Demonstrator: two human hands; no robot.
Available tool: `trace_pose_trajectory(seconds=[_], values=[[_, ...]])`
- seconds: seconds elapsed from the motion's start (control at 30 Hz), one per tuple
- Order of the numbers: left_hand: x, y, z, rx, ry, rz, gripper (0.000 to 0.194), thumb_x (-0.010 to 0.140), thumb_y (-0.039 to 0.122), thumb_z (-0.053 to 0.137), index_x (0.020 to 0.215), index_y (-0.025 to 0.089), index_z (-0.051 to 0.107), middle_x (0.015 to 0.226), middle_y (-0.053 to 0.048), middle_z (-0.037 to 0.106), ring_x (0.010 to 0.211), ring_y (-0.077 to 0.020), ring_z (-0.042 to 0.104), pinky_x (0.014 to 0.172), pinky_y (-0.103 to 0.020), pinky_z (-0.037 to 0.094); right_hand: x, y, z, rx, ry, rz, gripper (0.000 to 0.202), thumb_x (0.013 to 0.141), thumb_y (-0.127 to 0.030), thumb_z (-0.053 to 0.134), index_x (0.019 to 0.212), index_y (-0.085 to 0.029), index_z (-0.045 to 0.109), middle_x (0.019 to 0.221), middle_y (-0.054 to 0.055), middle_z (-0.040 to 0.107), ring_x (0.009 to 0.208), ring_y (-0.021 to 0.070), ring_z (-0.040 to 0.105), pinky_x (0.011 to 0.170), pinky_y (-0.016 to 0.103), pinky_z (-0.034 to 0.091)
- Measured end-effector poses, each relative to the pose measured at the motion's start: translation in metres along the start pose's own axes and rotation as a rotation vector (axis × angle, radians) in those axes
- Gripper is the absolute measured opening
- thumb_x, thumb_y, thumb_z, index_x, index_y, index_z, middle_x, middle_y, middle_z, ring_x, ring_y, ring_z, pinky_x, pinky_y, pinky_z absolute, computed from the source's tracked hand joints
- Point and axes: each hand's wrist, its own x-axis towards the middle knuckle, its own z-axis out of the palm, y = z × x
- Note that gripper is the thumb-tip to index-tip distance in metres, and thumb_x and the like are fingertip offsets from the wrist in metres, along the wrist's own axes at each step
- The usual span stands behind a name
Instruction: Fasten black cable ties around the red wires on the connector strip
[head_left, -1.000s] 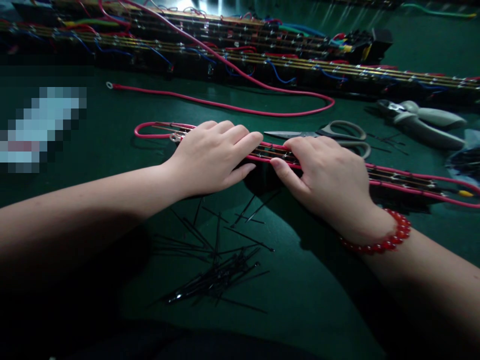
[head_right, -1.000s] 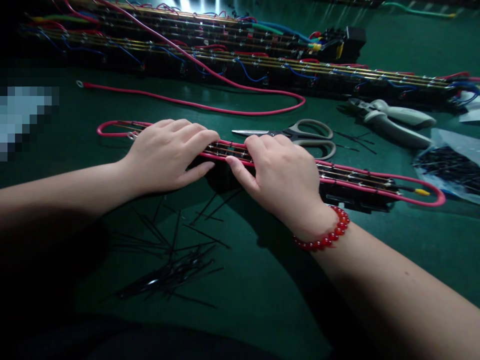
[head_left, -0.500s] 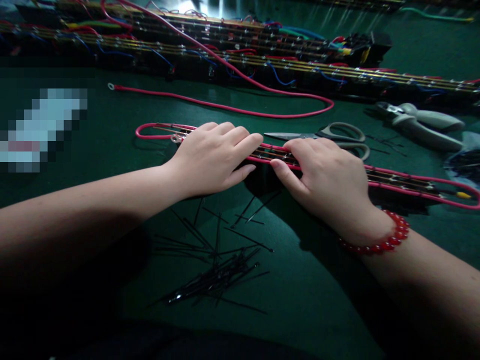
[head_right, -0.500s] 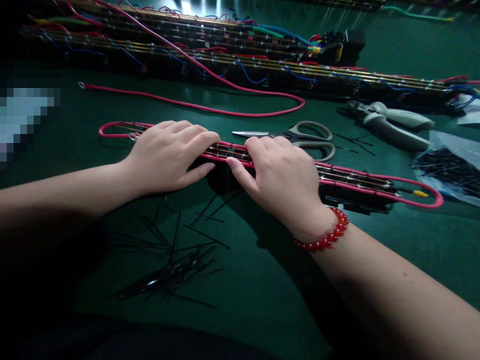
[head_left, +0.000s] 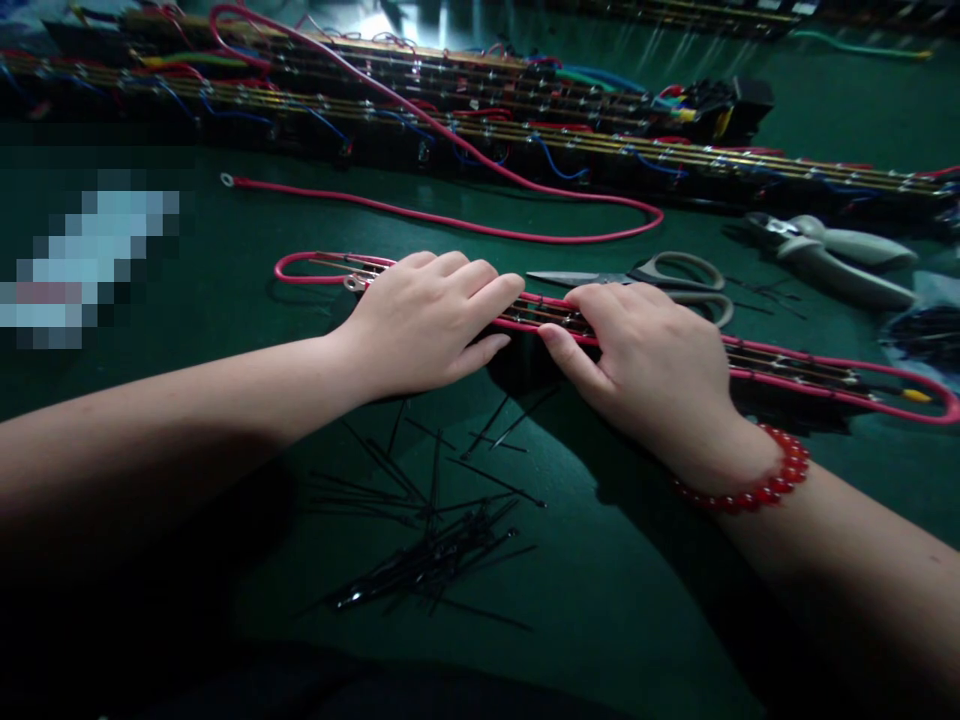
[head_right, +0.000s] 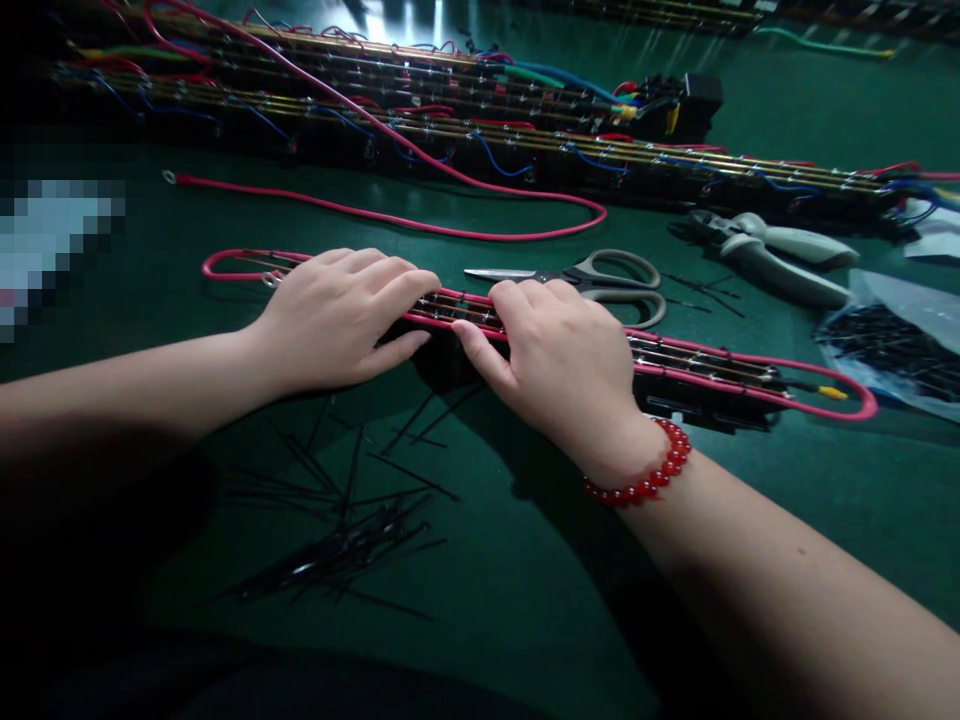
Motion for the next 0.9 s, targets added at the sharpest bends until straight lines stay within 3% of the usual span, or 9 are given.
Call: trace_pose_trajectory(seconds=[0.53, 0.73, 0.8, 0.9], values=[[0.0003, 0.001, 0.001, 0.013, 0.043, 0.003, 0.036, 0.102, 0.037, 0.044, 0.125, 0.014, 0.058, 0.117, -0.012, 0.069, 0.106, -0.0292, 0.066, 0.088, -0.043, 0.051, -0.0003, 0.0022, 0.0032, -0.014, 0.021, -0.016, 0.061, 0.105, -0.059, 0.026, 0.103, -0.014, 0.067, 0.101, 0.016, 0.075, 0.09, 0.0296, 0.066, 0.067, 0.036, 0.04], [-0.003, -0.0018, -0.0033, -0.048, 0.235, 0.049, 0.025, 0.098, 0.028, 0.049, 0.119, 0.023, 0.061, 0.123, -0.006, 0.065, 0.118, -0.0292, 0.061, 0.099, -0.051, 0.049, -0.0014, 0.003, 0.0041, -0.026, 0.006, -0.013, 0.061, 0.105, -0.059, 0.027, 0.105, -0.013, 0.067, 0.102, 0.015, 0.075, 0.092, 0.03, 0.067, 0.066, 0.036, 0.039], [-0.0045, -0.0026, -0.0053, -0.05, 0.304, 0.086, 0.023, 0.097, 0.027, 0.05, 0.117, 0.027, 0.062, 0.121, -0.004, 0.066, 0.118, -0.0284, 0.061, 0.101, -0.052, 0.048, -0.0019, 0.0027, 0.0039, -0.033, 0.006, -0.01, 0.061, 0.105, -0.059, 0.027, 0.104, -0.013, 0.066, 0.1, 0.015, 0.074, 0.092, 0.0305, 0.067, 0.066, 0.037, 0.038], [-0.0053, -0.0037, -0.0059, -0.045, 0.304, 0.282, 0.019, 0.099, 0.027, 0.049, 0.112, 0.025, 0.063, 0.112, -0.002, 0.069, 0.106, -0.0227, 0.063, 0.093, -0.043, 0.051, -0.0023, 0.0021, 0.0035, -0.035, 0.018, -0.014, 0.059, 0.105, -0.058, 0.027, 0.1, -0.014, 0.066, 0.096, 0.014, 0.074, 0.089, 0.0297, 0.066, 0.065, 0.036, 0.037]])
